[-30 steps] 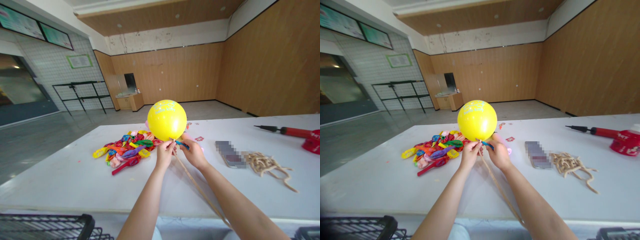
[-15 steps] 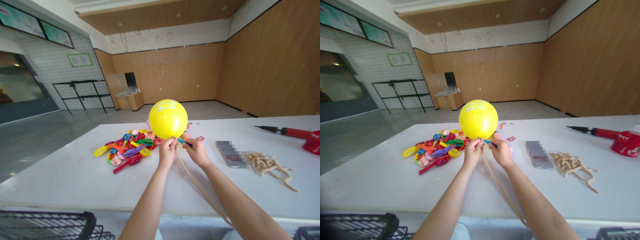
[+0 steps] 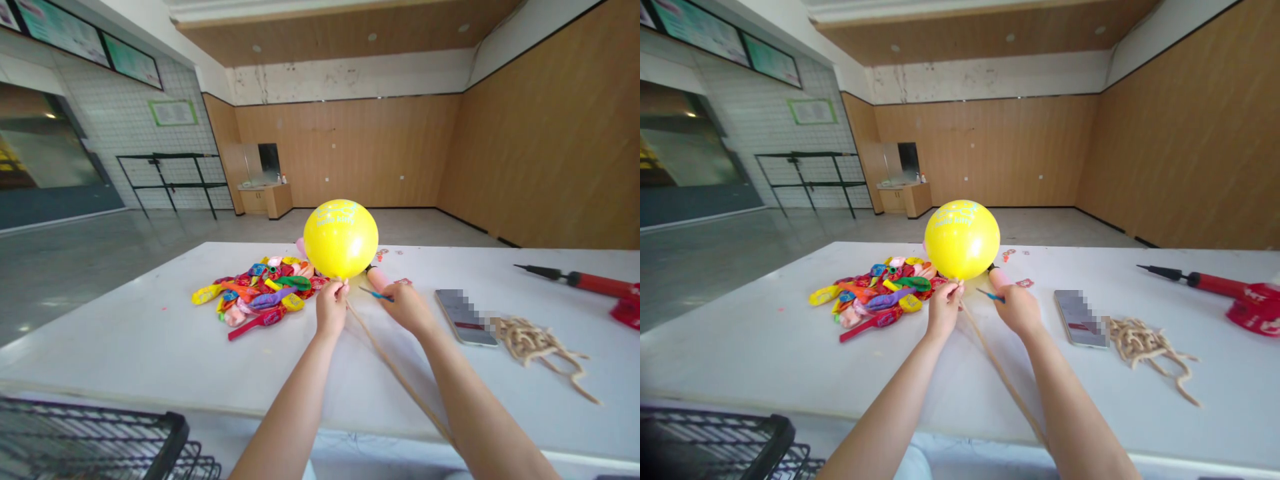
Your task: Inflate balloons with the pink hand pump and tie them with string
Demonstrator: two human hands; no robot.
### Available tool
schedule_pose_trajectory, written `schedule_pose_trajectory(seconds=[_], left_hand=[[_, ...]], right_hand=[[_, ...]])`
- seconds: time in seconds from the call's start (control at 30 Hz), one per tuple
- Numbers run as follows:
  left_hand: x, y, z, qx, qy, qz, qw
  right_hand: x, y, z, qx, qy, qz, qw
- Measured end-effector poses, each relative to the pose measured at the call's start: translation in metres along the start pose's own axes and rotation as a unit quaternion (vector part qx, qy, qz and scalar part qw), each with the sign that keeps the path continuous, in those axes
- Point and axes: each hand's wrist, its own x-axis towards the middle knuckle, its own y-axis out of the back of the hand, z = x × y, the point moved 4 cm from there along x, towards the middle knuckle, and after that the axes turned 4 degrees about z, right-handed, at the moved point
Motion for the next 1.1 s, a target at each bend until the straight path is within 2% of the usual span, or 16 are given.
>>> schedule_pose_trajectory(seconds=[0.1, 0.2, 0.3, 0.43, 0.57, 0.67, 0.77, 0.83, 0.9, 1.03, 1.1], left_hand=[[0.000, 0.001, 0.001, 0.038, -0.032, -0.003, 0.999], [-0.002, -0.003, 0.005, 0.043, -0.066, -0.031, 0.996], [-0.005, -0.008, 0.011, 0.057, -0.092, -0.070, 0.992], [-0.008, -0.011, 0.020, 0.088, -0.120, -0.114, 0.982], [-0.011, -0.013, 0.032, 0.087, -0.160, -0.152, 0.971], [-0.013, -0.014, 0.039, 0.083, -0.184, -0.172, 0.964], [-0.015, -0.014, 0.042, 0.073, -0.192, -0.182, 0.962], [-0.015, -0.014, 0.041, 0.062, -0.191, -0.181, 0.963], [-0.014, -0.015, 0.040, 0.050, -0.189, -0.175, 0.965], [-0.014, -0.013, 0.038, 0.042, -0.195, -0.150, 0.968], [-0.013, -0.011, 0.037, 0.050, -0.199, -0.127, 0.970]], right_hand=[[-0.005, -0.012, -0.003, -0.122, 0.032, -0.019, 0.992], [-0.006, -0.017, -0.002, -0.125, 0.038, -0.034, 0.991], [-0.004, -0.013, -0.007, -0.059, 0.029, 0.006, 0.998], [0.000, -0.012, -0.018, 0.133, 0.027, 0.025, 0.990], [0.001, -0.024, -0.023, 0.320, -0.004, -0.033, 0.947], [-0.002, -0.034, -0.021, 0.423, -0.080, -0.084, 0.899], [-0.005, -0.040, -0.020, 0.498, -0.132, -0.100, 0.851], [-0.005, -0.042, -0.019, 0.528, -0.136, -0.085, 0.834], [-0.003, -0.042, -0.018, 0.541, -0.132, -0.055, 0.829], [0.008, -0.036, -0.015, 0.544, -0.126, 0.046, 0.828], [0.014, -0.031, -0.013, 0.553, -0.137, 0.100, 0.816]])
